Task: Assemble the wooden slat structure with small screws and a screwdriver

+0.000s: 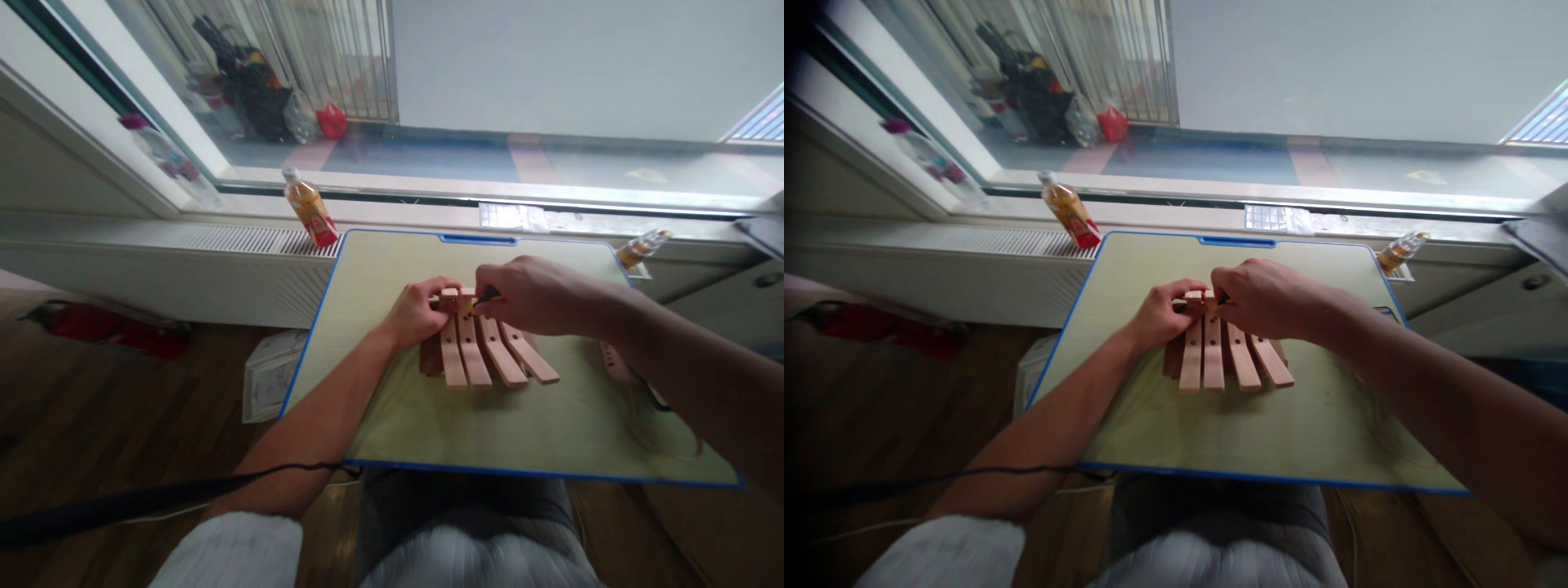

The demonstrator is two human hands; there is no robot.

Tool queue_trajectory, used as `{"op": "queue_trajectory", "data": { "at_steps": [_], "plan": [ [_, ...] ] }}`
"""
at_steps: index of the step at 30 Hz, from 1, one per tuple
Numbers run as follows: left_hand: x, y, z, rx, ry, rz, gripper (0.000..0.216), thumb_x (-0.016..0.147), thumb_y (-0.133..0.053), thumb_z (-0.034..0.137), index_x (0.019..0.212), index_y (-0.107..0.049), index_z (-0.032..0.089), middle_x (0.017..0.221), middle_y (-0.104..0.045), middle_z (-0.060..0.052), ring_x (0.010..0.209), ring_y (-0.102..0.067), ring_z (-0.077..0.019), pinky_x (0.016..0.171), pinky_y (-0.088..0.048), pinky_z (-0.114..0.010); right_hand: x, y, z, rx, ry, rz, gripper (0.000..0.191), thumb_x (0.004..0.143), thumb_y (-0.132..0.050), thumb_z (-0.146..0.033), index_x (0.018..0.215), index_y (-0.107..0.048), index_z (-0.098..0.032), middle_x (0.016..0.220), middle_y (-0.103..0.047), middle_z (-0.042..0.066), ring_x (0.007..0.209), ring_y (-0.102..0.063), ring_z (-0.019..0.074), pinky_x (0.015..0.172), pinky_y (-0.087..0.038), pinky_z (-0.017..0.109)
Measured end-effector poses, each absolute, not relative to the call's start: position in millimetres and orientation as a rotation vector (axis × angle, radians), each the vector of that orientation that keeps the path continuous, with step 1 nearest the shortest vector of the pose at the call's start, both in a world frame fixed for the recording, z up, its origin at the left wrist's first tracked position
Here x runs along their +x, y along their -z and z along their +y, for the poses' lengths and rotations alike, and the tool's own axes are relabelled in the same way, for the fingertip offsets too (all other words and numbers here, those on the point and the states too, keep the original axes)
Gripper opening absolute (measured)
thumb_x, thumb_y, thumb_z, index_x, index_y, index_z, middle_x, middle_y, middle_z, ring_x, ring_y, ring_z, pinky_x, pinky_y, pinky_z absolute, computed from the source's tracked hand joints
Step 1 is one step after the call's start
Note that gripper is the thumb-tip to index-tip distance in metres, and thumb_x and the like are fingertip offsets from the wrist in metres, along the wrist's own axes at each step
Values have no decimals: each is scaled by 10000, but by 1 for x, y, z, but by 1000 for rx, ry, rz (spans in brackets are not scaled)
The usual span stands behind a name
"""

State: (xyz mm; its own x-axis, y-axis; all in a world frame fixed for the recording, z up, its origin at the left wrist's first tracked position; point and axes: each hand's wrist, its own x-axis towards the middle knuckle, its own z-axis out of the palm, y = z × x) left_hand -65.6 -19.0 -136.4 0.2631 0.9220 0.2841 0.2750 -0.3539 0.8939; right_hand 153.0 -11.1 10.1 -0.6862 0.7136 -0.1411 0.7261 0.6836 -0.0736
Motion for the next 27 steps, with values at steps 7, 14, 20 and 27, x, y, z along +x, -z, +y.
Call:
{"op": "queue_trajectory", "data": {
  "at_steps": [7, 14, 20, 27],
  "plan": [
    [-67, 135, -19, 1816, -1097, 1098, 423, 837, -773, 186, 1257, -820, 172, 1199, -856, -78, 1086, -821, -249, 956, -691, -324, 143, -11, -11, 1460, 171, 2622, 478, 1019, -597, -620, 1008, -782, -179, 814, -777, 139, 664, -641, 239, 576, -309, 324],
    [-67, 134, -21, 1833, -1100, 1099, 424, 851, -773, 197, 1273, -817, 187, 1192, -856, -61, 1076, -819, -238, 962, -685, -313, 149, -22, -22, 1223, 304, 2786, 235, 1025, -600, -331, 1185, -678, -177, 995, -797, 138, 805, -692, 233, 657, -377, 303],
    [-67, 131, -23, 1828, -1134, 1086, 421, 859, -773, 189, 1279, -804, 187, 1207, -842, -72, 1103, -805, -233, 960, -682, -316, 131, -18, -26, 1492, -87, 2570, 614, 1073, -439, -665, 1002, -772, -154, 829, -794, 203, 702, -716, 297, 579, -269, 346],
    [-59, 118, -31, 1813, -1246, 890, 525, 792, -973, 395, 1251, -813, 195, 1277, -797, -123, 1194, -750, -259, 1045, -630, -369, 134, -21, -28, 1538, -122, 2479, 841, 1079, -253, -787, 977, -805, -161, 848, -811, 228, 750, -767, 348, 598, -315, 354]
  ]
}}
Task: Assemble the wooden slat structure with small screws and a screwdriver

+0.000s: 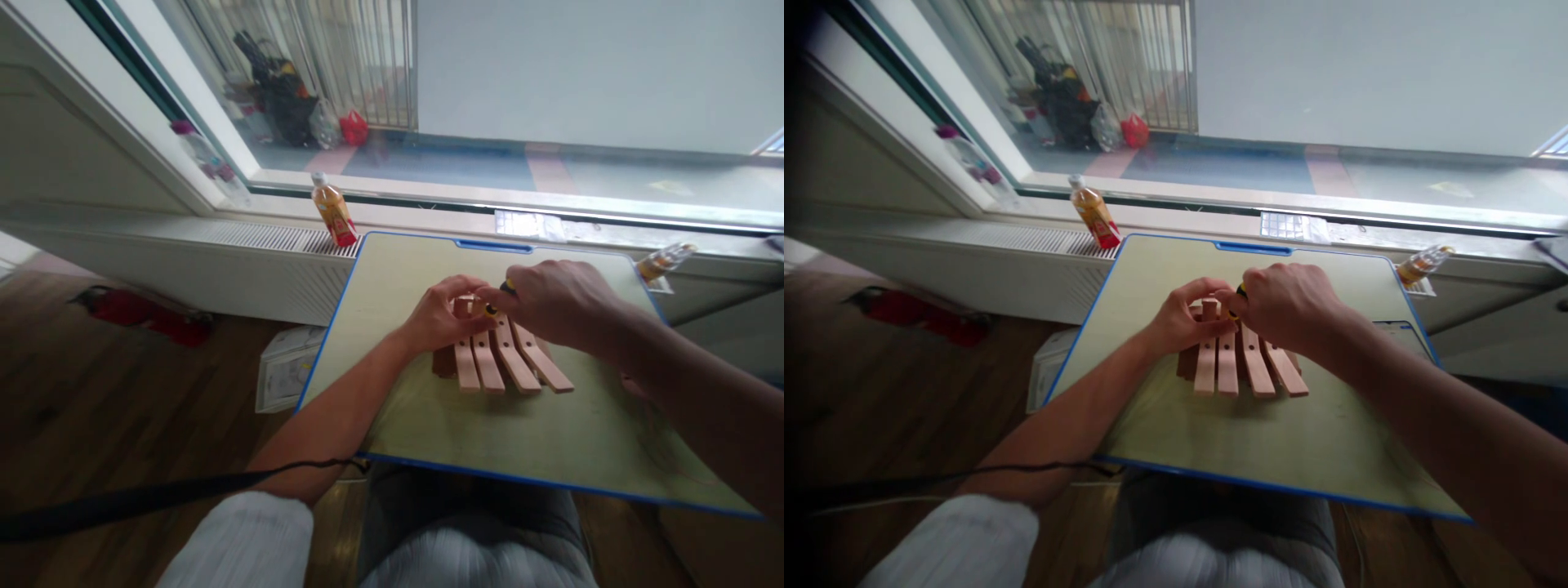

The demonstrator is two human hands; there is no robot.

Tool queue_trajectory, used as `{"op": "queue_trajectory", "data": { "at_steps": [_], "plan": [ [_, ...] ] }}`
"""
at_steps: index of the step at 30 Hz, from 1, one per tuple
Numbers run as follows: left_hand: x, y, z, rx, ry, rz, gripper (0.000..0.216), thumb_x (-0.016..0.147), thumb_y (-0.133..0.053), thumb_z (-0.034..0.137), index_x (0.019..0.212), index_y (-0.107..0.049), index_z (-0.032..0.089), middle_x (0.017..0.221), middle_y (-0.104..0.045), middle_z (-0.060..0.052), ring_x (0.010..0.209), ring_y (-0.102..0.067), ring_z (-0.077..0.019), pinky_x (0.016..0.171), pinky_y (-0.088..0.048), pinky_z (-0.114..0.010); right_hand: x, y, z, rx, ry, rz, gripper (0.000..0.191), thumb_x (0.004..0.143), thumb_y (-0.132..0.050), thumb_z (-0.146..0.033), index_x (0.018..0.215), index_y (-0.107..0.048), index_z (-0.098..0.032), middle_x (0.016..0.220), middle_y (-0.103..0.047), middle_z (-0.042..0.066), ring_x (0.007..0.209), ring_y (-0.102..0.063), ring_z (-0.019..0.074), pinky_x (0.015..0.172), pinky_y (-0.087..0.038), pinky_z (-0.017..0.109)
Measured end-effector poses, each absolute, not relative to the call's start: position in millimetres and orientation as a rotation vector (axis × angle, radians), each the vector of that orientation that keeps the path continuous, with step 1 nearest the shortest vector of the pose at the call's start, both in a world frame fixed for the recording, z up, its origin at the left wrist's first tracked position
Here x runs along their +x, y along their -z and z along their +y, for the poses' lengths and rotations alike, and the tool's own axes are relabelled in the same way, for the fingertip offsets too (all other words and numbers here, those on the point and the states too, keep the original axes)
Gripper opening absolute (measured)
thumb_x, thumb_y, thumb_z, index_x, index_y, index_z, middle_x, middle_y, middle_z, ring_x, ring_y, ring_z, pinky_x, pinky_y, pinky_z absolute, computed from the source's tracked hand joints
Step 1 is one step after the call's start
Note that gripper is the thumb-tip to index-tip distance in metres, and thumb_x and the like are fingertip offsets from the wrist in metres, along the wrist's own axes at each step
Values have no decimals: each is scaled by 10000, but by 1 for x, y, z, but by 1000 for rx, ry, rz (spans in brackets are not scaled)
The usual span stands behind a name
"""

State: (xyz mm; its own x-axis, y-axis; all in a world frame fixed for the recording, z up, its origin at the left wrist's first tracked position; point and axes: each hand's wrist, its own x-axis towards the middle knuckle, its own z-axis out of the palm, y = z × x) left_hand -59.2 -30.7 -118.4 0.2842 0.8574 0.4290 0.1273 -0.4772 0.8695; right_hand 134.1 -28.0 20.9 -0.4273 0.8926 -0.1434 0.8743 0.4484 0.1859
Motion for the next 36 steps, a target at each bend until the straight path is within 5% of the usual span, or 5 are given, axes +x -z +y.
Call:
{"op": "queue_trajectory", "data": {
  "at_steps": [11, 15, 19, 26, 36],
  "plan": [
    [-48, 127, -32, 1730, -1372, 883, 331, 925, -870, 452, 1142, -850, 203, 1252, -773, -126, 1171, -723, -240, 1048, -588, -379, 148, -30, -24, 1413, 97, 2749, 518, 997, -617, -556, 1389, -696, -226, 984, -837, 105, 782, -729, 264, 656, -378, 321],
    [-51, 123, -32, 1797, -1300, 906, 318, 959, -831, 439, 1186, -843, 217, 1302, -759, -123, 1224, -712, -247, 1068, -587, -383, 150, -33, -20, 1387, 71, 2797, 338, 1007, -607, -507, 1079, -794, -235, 812, -779, 76, 668, -665, 223, 625, -318, 323],
    [-50, 121, -34, 1760, -1248, 970, 408, 904, -886, 463, 1244, -838, 243, 1294, -760, -106, 1210, -709, -250, 1048, -603, -368, 143, -27, -20, 1490, -76, 2665, 621, 1070, -470, -683, 869, -793, -192, 700, -735, 123, 611, -637, 236, 602, -264, 336],
    [-50, 120, -31, 1722, -1242, 905, 339, 963, -828, 439, 1222, -857, 222, 1330, -745, -122, 1256, -699, -258, 1111, -578, -385, 157, -36, -16, 1352, 355, 2907, 355, 968, -674, -493, 1195, -819, -261, 961, -829, 67, 729, -698, 213, 662, -397, 318],
    [-50, 120, -32, 1768, -1258, 960, 328, 930, -863, 423, 1194, -859, 228, 1288, -756, -109, 1254, -693, -256, 1148, -554, -397, 152, -28, -20, 1643, 146, 2810, 419, 987, -644, -599, 964, -820, -220, 785, -773, 85, 668, -655, 216, 610, -326, 322]
  ]
}}
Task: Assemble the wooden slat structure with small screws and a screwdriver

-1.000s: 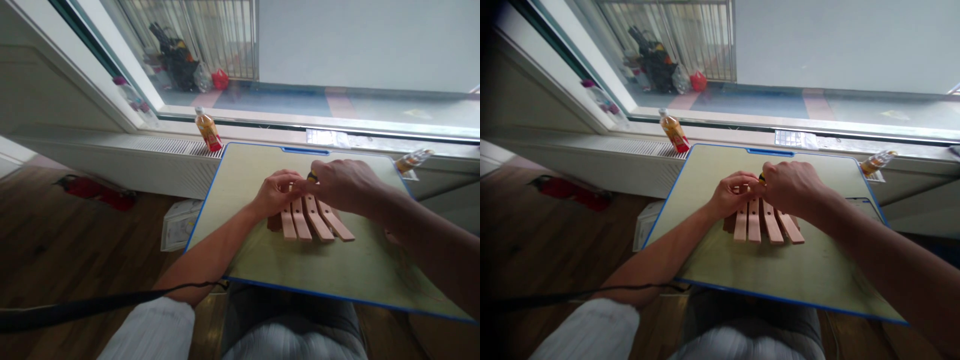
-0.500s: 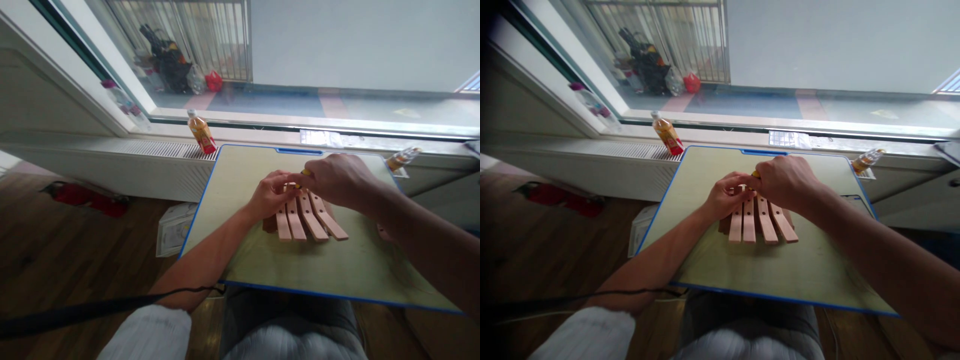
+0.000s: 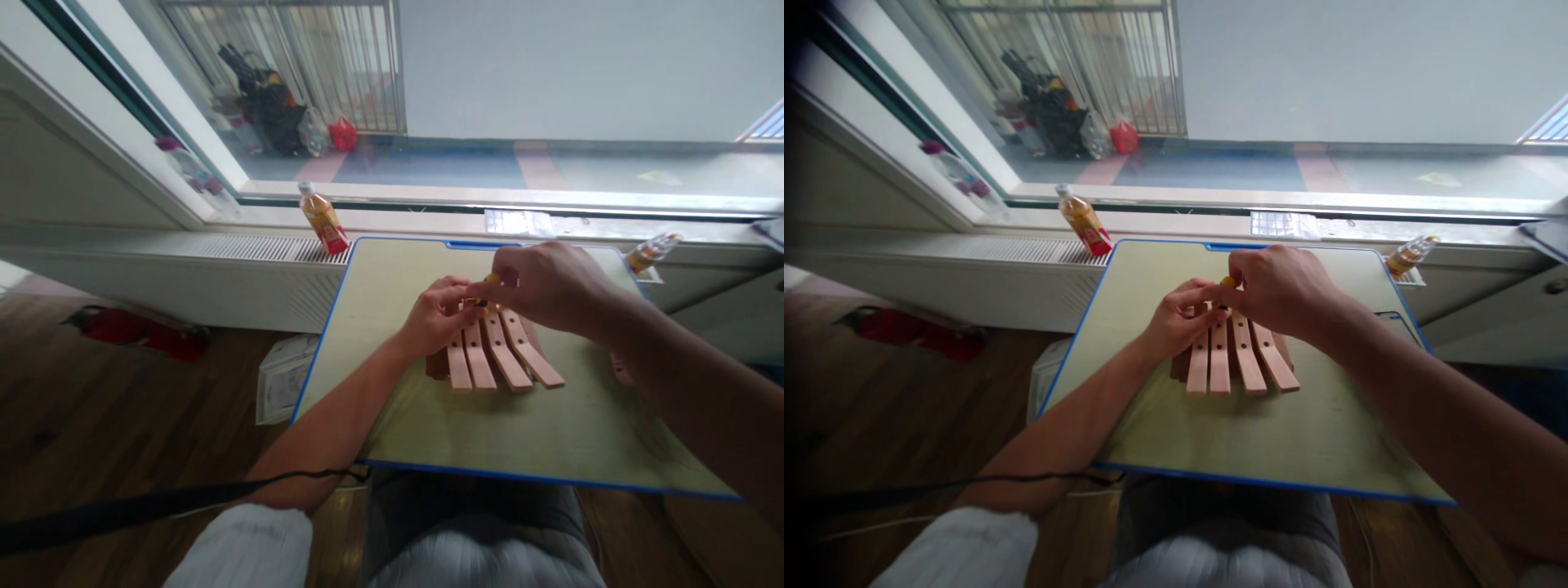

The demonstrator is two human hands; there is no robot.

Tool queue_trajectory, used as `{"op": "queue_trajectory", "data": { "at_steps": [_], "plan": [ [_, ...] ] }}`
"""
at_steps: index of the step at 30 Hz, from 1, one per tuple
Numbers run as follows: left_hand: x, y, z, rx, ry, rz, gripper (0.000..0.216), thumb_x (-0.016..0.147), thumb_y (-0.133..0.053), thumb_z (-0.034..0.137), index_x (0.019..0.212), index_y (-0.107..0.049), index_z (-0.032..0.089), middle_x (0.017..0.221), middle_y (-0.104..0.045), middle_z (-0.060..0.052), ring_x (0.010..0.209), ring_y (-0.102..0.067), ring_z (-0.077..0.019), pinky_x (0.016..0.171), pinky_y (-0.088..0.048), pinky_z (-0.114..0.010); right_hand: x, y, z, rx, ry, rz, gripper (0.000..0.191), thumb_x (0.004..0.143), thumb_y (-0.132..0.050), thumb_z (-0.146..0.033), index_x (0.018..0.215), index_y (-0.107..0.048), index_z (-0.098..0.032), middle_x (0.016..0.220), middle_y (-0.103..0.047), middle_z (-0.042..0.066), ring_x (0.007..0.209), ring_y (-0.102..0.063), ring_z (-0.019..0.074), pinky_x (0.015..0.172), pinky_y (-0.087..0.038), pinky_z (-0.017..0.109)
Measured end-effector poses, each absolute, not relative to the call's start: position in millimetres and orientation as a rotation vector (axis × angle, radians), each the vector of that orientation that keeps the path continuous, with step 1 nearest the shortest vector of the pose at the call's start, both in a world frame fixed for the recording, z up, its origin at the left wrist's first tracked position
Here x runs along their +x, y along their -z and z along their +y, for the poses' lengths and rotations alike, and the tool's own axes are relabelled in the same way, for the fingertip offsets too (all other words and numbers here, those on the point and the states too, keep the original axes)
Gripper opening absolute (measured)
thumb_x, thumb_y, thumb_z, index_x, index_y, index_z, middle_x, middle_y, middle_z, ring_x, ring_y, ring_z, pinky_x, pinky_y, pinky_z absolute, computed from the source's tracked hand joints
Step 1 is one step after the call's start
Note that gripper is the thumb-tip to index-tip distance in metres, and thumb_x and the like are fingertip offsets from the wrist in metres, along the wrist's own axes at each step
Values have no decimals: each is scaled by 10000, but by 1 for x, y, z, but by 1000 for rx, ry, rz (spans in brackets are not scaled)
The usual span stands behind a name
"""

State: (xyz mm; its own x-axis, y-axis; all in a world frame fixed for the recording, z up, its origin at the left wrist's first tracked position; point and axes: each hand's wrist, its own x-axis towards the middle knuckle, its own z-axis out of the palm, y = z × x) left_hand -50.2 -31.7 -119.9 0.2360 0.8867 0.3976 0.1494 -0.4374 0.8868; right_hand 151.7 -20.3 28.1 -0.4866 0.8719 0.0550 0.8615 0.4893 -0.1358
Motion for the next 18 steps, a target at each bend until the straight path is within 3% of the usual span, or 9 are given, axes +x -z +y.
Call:
{"op": "queue_trajectory", "data": {
  "at_steps": [4, 7, 10, 15, 18],
  "plan": [
    [-51, 118, -31, 1785, -1248, 938, 305, 952, -837, 415, 1181, -862, 216, 1321, -747, -126, 1276, -690, -266, 1150, -557, -408, 159, -32, -18, -1235, -396, -2646, 291, 941, -694, -424, 1140, -820, -252, 1004, -831, 55, 757, -714, 196, 683, -435, 309],
    [-51, 118, -32, 1834, -1236, 950, 357, 926, -861, 448, 1199, -856, 218, 1321, -744, -132, 1262, -693, -276, 1146, -562, -421, 158, -30, -19, -1314, -239, -2657, 268, 966, -669, -437, 985, -821, -216, 845, -790, 62, 685, -666, 192, 642, -389, 314],
    [-51, 119, -32, 1825, -1241, 990, 384, 904, -883, 462, 1217, -850, 242, 1310, -752, -117, 1242, -698, -274, 1128, -575, -419, 155, -24, -19, -1469, -61, -2593, 390, 987, -652, -536, 879, -795, -190, 733, -740, 81, 632, -623, 205, 602, -326, 328],
    [-52, 120, -30, 1853, -1250, 933, 296, 966, -822, 439, 1186, -858, 245, 1300, -757, -110, 1260, -697, -265, 1142, -562, -420, 162, -24, -18, -1230, -372, -2653, 337, 948, -704, -419, 1221, -790, -240, 969, -825, 62, 758, -715, 205, 688, -437, 316],
    [-54, 119, -30, 1925, -1245, 917, 323, 969, -815, 444, 1218, -850, 243, 1305, -750, -117, 1266, -694, -269, 1148, -555, -423, 162, -26, -19, -1311, -274, -2704, 281, 992, -658, -449, 1072, -814, -229, 811, -782, 58, 689, -678, 205, 639, -381, 313]
  ]
}}
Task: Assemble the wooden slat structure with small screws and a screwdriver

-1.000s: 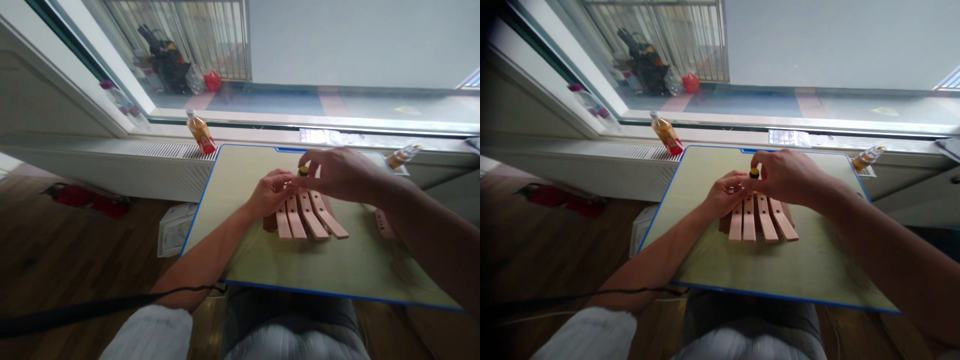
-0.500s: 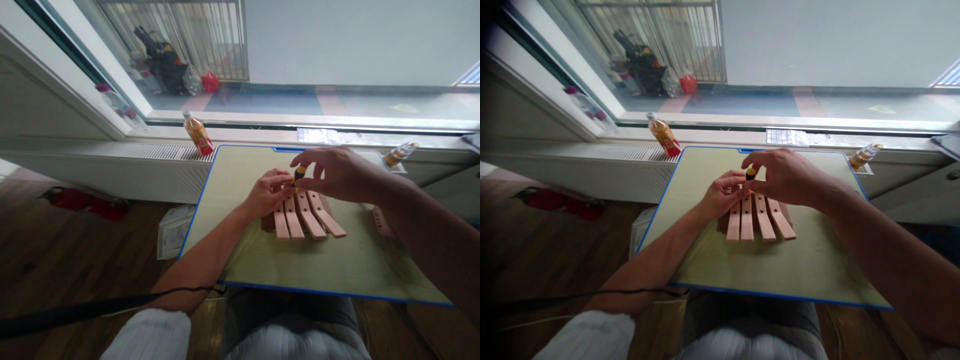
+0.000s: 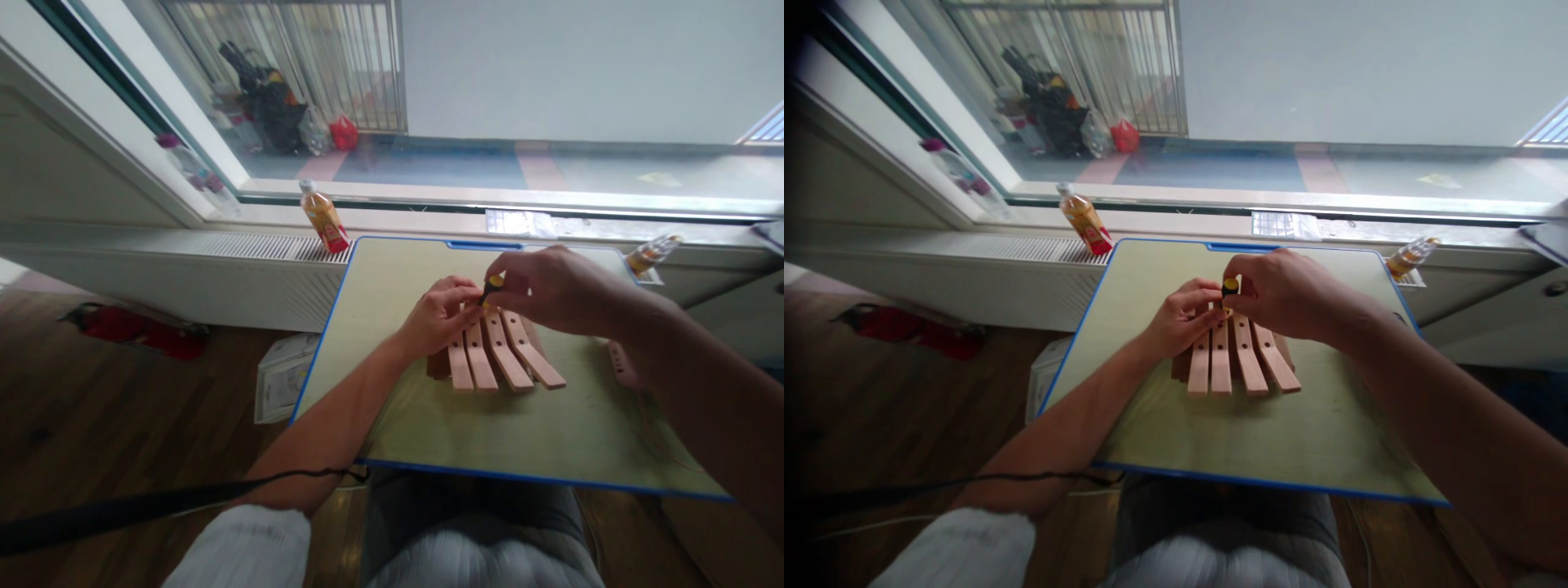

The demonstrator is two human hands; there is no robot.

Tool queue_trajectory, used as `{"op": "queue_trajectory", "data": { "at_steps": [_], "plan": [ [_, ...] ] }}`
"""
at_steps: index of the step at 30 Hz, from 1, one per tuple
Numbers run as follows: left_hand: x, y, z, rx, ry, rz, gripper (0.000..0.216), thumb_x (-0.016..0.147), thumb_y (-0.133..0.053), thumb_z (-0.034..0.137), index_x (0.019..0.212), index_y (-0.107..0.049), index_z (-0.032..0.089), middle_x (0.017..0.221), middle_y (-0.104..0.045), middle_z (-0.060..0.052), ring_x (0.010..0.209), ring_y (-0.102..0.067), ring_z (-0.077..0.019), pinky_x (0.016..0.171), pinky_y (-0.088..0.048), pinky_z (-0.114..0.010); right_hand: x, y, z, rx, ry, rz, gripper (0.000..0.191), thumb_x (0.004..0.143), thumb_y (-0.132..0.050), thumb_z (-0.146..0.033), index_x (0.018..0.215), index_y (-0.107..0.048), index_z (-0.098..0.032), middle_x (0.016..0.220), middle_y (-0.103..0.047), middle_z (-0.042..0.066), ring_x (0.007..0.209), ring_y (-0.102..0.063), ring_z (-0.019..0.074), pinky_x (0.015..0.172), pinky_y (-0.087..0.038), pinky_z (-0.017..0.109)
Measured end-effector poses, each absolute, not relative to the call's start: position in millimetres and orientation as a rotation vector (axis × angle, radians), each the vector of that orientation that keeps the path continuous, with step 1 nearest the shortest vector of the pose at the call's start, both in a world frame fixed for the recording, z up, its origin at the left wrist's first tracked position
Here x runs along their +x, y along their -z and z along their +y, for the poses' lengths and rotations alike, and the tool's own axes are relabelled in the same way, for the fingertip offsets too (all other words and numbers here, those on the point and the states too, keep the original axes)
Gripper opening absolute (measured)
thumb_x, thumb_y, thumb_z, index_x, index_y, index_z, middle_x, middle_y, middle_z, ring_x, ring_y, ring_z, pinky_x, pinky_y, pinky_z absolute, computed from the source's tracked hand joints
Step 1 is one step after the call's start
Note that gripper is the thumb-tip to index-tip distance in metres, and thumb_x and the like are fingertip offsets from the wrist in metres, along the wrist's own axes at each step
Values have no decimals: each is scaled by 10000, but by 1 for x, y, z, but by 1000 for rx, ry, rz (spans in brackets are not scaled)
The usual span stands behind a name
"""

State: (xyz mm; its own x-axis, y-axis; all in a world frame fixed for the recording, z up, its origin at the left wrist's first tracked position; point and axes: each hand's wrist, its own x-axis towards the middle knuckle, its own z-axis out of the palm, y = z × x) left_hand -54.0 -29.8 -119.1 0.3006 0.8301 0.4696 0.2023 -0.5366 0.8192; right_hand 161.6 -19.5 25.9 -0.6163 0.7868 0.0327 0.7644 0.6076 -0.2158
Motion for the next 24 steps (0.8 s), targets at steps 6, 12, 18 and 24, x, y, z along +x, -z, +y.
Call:
{"op": "queue_trajectory", "data": {
  "at_steps": [6, 12, 18, 24],
  "plan": [
    [-54, 121, -32, 1940, -1253, 958, 313, 975, -808, 446, 1217, -849, 251, 1273, -753, -103, 1233, -702, -258, 1122, -568, -405, 157, -15, -23, -1434, -164, -2625, 408, 1006, -651, -599, 1067, -776, -216, 852, -796, 84, 668, -648, 213, 619, -315, 303],
    [-58, 121, -30, 2063, -1202, 923, 331, 980, -791, 428, 1261, -835, 258, 1314, -735, -126, 1269, -682, -284, 1121, -573, -436, 161, -6, -25, -1324, -263, -2759, 296, 1025, -622, -481, 1080, -707, -203, 828, -763, 80, 640, -601, 200, 601, -288, 291],
    [-61, 118, -33, 2057, -1189, 919, 413, 862, -780, 166, 1262, -830, 253, 1357, -707, -108, 1296, -674, -290, 1083, -611, -418, 167, -11, -33, -1411, -183, -2472, 273, 1038, -586, -461, 1010, -669, -203, 770, -729, 70, 640, -598, 206, 615, -331, 303],
    [-61, 117, -34, 2048, -1184, 903, 532, 829, -663, 57, 1295, -824, 258, 1342, -711, -97, 1210, -692, -251, 923, -639, -328, 177, -9, -47, -1201, -552, -2633, 253, 1054, -613, -454, 1113, -688, -220, 792, -762, 37, 647, -659, 188, 629, -413, 276]
  ]
}}
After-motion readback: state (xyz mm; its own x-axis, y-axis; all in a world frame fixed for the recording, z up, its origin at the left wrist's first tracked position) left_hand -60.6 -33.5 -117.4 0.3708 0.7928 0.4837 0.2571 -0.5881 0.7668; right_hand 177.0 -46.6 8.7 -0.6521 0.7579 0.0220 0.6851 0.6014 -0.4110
